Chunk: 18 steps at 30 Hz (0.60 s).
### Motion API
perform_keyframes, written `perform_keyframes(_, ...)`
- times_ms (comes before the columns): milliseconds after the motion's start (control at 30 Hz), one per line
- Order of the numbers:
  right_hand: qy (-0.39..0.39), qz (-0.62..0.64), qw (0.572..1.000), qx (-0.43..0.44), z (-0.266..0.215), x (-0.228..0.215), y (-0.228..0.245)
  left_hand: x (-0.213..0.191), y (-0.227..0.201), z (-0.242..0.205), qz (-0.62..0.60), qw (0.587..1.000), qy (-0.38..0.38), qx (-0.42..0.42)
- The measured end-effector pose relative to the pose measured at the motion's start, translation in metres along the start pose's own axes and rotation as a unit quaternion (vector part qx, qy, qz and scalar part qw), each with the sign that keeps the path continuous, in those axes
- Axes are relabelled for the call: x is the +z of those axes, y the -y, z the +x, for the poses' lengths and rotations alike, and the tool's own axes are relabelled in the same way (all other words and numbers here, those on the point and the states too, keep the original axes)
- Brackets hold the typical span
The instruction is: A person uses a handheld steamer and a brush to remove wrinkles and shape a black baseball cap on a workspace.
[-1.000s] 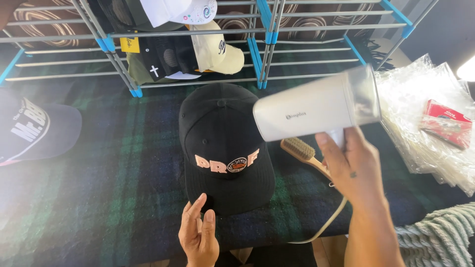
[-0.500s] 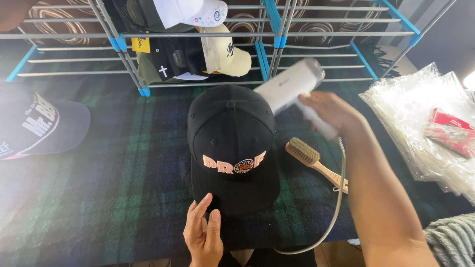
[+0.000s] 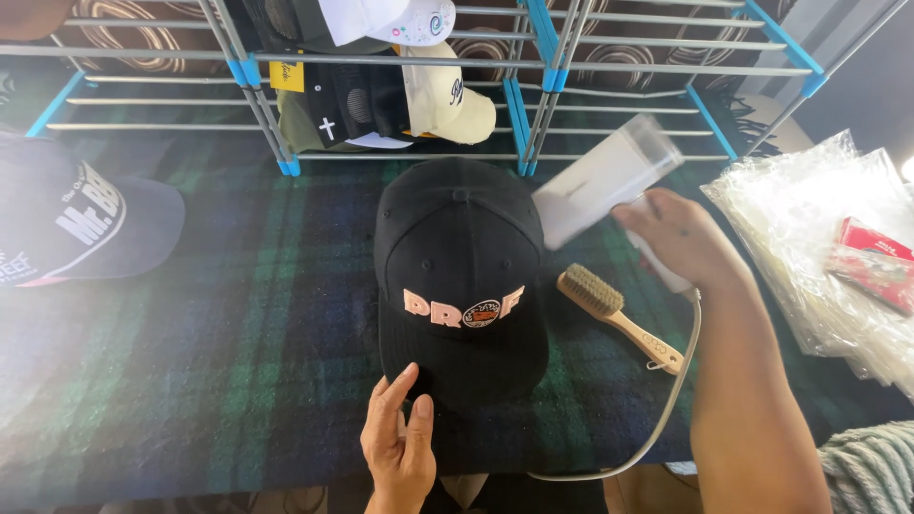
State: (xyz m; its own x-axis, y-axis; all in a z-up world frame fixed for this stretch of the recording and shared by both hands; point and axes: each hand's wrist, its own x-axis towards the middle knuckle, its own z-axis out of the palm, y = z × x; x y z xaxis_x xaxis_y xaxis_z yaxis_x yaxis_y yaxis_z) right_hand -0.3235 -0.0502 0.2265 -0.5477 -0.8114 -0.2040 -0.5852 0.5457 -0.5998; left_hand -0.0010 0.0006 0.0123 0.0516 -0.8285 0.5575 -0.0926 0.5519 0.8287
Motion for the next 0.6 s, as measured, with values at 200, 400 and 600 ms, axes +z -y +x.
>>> perform_keyframes(200, -0.128, 0.048, 0.963, -0.231, -0.062, -0.022, 0.012, 0.000, 0.016, -0.007, -0.017, 1.000, 0.005, 0.024)
perform_keyframes(400, -0.175, -0.256, 0.869, -0.386, -0.090, -0.020, 0.056, 0.001, 0.013, -0.006, -0.006, 1.000, -0.003, 0.016)
perform_keyframes(600, -0.038, -0.195, 0.964, -0.178, -0.121, -0.018, 0.093, 0.000, 0.013, -0.006, -0.004, 1.000, 0.001, 0.023)
